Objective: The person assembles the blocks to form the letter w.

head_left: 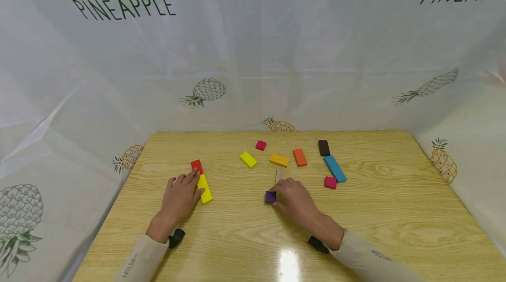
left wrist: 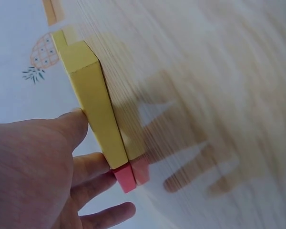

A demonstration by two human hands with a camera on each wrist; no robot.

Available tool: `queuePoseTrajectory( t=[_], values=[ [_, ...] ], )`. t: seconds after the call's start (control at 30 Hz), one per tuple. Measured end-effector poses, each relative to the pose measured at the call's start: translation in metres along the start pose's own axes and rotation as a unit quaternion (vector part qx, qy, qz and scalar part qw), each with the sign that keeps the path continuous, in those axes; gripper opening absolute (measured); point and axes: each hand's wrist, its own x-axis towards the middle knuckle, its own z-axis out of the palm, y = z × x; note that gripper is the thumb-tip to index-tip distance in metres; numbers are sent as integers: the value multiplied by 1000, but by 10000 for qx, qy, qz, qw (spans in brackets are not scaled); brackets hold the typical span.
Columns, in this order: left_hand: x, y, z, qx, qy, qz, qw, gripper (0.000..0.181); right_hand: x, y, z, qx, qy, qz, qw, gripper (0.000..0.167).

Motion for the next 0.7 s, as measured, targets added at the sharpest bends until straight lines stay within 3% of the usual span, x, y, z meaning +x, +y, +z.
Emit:
queuePoseTrajectory(
  t=[0.37, 0.7],
  values=[
    [-1, 4, -4, 49, -77, -72, 9999, 52, 30, -43, 26, 184, -323, -570, 9977, 25],
    [-2, 6, -2, 78, -98, -190, 9997, 53, 50, -69, 47, 185, -530, -648, 9963, 24]
  ],
)
